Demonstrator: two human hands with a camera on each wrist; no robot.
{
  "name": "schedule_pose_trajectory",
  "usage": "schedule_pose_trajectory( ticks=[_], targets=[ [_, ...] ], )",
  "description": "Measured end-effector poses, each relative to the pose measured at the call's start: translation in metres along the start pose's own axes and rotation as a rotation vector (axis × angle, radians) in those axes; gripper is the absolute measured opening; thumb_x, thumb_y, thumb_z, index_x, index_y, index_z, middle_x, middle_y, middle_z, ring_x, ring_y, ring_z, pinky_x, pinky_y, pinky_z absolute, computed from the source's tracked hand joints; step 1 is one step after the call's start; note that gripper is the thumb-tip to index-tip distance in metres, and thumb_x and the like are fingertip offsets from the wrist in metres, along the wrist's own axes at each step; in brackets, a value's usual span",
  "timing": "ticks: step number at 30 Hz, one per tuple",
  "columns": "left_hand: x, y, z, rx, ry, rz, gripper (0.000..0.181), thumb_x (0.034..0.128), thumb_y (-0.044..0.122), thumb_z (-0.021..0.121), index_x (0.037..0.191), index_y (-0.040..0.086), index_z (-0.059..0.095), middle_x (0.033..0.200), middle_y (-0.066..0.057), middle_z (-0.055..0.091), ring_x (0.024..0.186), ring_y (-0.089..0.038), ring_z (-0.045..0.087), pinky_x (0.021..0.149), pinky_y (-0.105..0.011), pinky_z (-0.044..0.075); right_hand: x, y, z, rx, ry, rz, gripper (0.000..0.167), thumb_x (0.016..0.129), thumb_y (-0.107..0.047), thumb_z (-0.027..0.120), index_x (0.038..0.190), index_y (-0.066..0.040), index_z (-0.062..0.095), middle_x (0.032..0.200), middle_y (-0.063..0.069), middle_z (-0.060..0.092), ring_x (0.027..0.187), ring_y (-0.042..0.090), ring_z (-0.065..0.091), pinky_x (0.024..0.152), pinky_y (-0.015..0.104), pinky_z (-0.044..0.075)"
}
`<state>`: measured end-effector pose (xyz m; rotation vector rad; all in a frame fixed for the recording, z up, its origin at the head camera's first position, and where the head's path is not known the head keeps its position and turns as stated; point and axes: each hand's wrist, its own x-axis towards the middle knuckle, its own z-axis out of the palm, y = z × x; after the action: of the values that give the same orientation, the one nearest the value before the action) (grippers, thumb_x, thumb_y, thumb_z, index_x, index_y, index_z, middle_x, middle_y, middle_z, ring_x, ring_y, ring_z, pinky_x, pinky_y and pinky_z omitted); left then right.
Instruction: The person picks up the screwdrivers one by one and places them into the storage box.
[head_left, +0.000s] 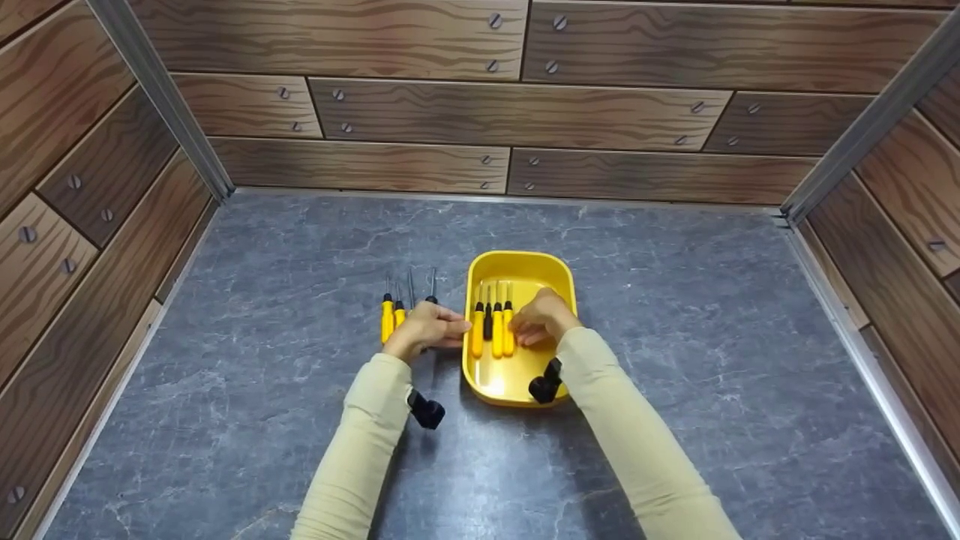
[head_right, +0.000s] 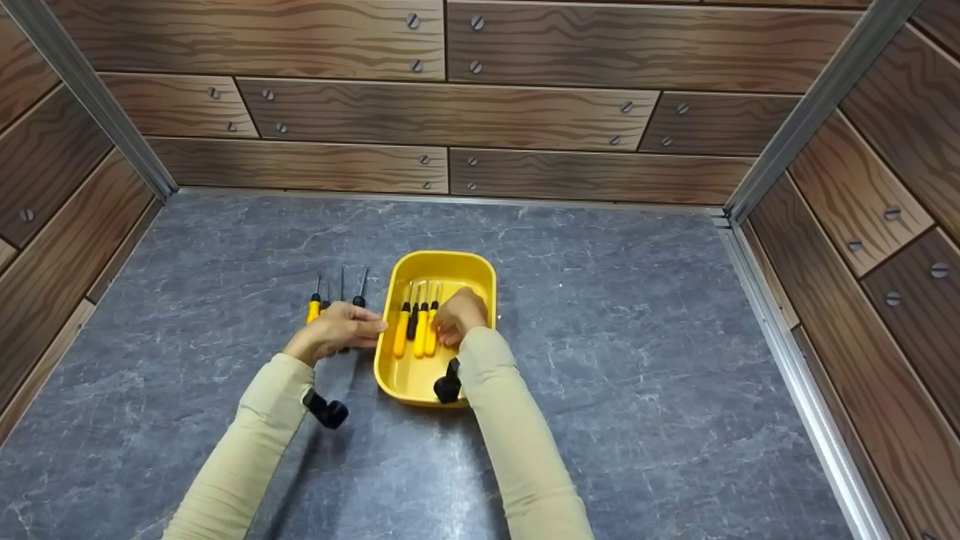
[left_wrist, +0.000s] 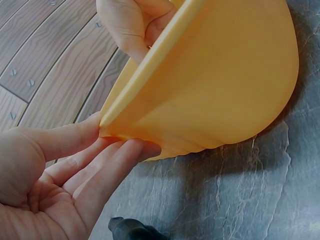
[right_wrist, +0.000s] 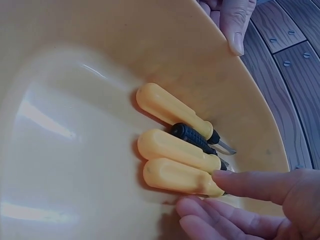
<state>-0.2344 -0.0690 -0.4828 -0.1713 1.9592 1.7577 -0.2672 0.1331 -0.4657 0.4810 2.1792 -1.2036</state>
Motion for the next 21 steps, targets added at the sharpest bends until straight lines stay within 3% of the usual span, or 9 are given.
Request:
schedule_pose_trajectory(
  ticks=[10, 21],
  targets=[
    [0.0, -0.001, 0.001, -0.002, -0.007, 0.02, 0.033, 0.0901, -0.001, 0.063, 0.12, -0.014, 0.06, 0.119, -0.035, 0.062, 0.103, -0.04, 0.068, 0.083, -0.034, 0.063, -0.003, 0.0, -0.004, 0.026, 0.0, -0.029, 0.021, 0.083, -0.002, 0.07, 0.101, 0.008, 0.066, 0.055, 0.004, 0.064, 0.046, 0.012, 0.063, 0.055, 0.026, 0.063],
    [-0.001, -0.002, 0.001, -0.006, 0.0, 0.018, 0.033, 0.0908, 0.0, 0.063, 0.121, -0.014, 0.059, 0.121, -0.034, 0.062, 0.105, -0.04, 0.067, 0.086, -0.037, 0.062, -0.011, -0.004, -0.01, 0.023, 0.016, -0.041, 0.028, 0.087, -0.008, 0.068, 0.11, 0.008, 0.064, 0.058, 0.002, 0.065, 0.049, 0.008, 0.061, 0.055, 0.02, 0.061]
  ],
)
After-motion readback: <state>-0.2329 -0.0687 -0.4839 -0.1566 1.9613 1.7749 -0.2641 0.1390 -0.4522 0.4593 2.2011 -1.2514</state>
